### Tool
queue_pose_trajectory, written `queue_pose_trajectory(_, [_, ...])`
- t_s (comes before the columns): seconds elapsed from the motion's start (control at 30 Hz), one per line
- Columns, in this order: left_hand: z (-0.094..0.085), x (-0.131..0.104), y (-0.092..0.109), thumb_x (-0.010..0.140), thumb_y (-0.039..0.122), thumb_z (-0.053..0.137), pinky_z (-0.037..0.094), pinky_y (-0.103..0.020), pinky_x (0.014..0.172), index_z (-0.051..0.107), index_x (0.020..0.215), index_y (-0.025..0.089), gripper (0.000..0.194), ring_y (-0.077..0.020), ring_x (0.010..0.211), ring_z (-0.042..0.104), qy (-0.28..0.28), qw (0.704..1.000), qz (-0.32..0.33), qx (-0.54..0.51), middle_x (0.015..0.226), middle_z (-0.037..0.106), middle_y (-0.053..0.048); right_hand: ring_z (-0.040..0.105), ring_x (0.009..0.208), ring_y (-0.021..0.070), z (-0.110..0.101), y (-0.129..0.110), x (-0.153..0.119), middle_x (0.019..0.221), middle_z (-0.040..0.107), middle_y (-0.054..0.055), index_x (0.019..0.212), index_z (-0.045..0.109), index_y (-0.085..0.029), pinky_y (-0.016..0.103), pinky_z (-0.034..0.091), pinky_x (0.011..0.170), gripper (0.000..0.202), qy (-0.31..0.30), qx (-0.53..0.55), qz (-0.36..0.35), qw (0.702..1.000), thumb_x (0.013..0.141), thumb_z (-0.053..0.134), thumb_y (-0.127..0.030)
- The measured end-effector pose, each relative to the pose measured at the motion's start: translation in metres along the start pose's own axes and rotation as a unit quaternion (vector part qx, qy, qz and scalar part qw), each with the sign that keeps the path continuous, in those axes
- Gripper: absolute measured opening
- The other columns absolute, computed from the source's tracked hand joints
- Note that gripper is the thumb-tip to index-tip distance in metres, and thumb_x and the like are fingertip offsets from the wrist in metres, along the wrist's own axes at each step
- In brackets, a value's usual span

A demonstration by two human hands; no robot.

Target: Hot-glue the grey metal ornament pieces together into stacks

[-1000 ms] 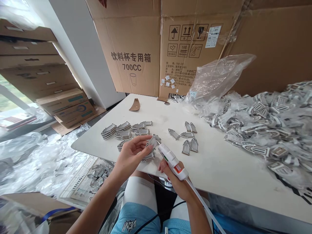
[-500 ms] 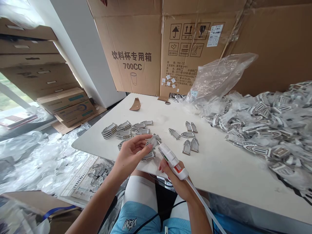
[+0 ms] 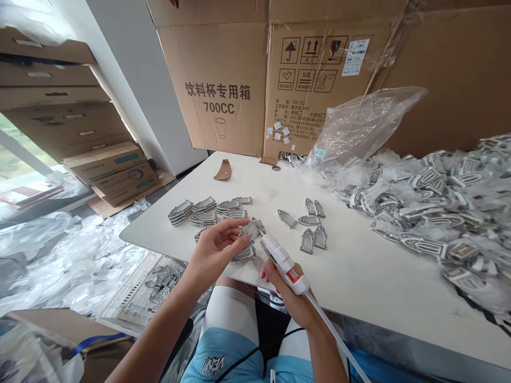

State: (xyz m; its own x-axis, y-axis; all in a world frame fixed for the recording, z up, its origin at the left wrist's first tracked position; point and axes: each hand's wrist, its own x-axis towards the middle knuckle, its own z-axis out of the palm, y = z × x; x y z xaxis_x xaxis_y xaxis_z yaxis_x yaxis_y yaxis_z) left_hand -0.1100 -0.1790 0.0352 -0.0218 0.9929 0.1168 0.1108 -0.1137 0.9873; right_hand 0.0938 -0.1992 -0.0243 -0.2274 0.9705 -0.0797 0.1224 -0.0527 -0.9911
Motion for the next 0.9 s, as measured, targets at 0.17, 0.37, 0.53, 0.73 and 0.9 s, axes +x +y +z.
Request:
queue_pose_trajectory(0.17, [0.000, -0.001, 0.001, 0.090, 0.042, 0.080, 0.058, -0.029, 0.082, 0.078, 0.121, 0.020, 0.038, -0.0191, 0.089, 0.067, -0.003, 1.000, -0.003, -0.003, 0.092, 0.072, -0.005, 0.057, 0.073, 0.0218, -0.001, 0.010, -0.001, 0.082, 0.065, 0.007, 0.080, 0.076, -0.023, 0.031, 0.047, 0.061, 0.058, 0.041, -0.016, 0.005, 0.999, 0.088, 0.067, -0.080])
queue_pose_trajectory(0.37, [-0.001, -0.002, 0.004, 0.091, 0.042, 0.079, 0.060, -0.031, 0.082, 0.079, 0.121, 0.020, 0.038, -0.0201, 0.089, 0.067, 0.001, 1.000, 0.004, 0.014, 0.091, 0.070, -0.006, 0.057, 0.069, 0.0229, -0.003, 0.017, 0.000, 0.079, 0.067, 0.006, 0.074, 0.074, -0.024, 0.034, 0.049, 0.059, 0.055, 0.057, -0.021, 0.013, 0.998, 0.087, 0.069, -0.078])
queue_pose_trajectory(0.53, [-0.001, -0.002, 0.006, 0.090, 0.042, 0.079, 0.060, -0.031, 0.081, 0.079, 0.120, 0.020, 0.037, -0.0194, 0.086, 0.067, 0.004, 1.000, 0.007, 0.013, 0.089, 0.070, -0.005, 0.058, 0.069, 0.0239, -0.003, 0.017, 0.002, 0.074, 0.065, 0.006, 0.069, 0.070, -0.025, 0.035, 0.049, 0.061, 0.055, 0.062, -0.029, -0.021, 0.997, 0.086, 0.070, -0.078])
queue_pose_trajectory(0.73, [0.000, -0.002, 0.007, 0.091, 0.039, 0.078, 0.059, -0.031, 0.084, 0.078, 0.121, 0.019, 0.036, -0.0186, 0.088, 0.066, 0.000, 1.000, 0.006, 0.008, 0.091, 0.070, -0.004, 0.055, 0.066, 0.0212, -0.002, 0.017, 0.001, 0.074, 0.063, 0.005, 0.069, 0.067, -0.025, 0.034, 0.047, 0.059, 0.055, 0.061, -0.019, -0.007, 0.998, 0.088, 0.070, -0.076])
queue_pose_trajectory(0.9, [0.000, -0.003, 0.008, 0.091, 0.038, 0.078, 0.059, -0.032, 0.084, 0.078, 0.120, 0.018, 0.035, -0.0189, 0.087, 0.066, 0.001, 1.000, 0.005, 0.010, 0.090, 0.069, -0.005, 0.049, 0.061, 0.0177, -0.004, 0.017, 0.001, 0.070, 0.058, 0.002, 0.068, 0.063, -0.024, 0.031, 0.045, 0.056, 0.056, 0.041, -0.010, 0.008, 0.999, 0.089, 0.068, -0.076])
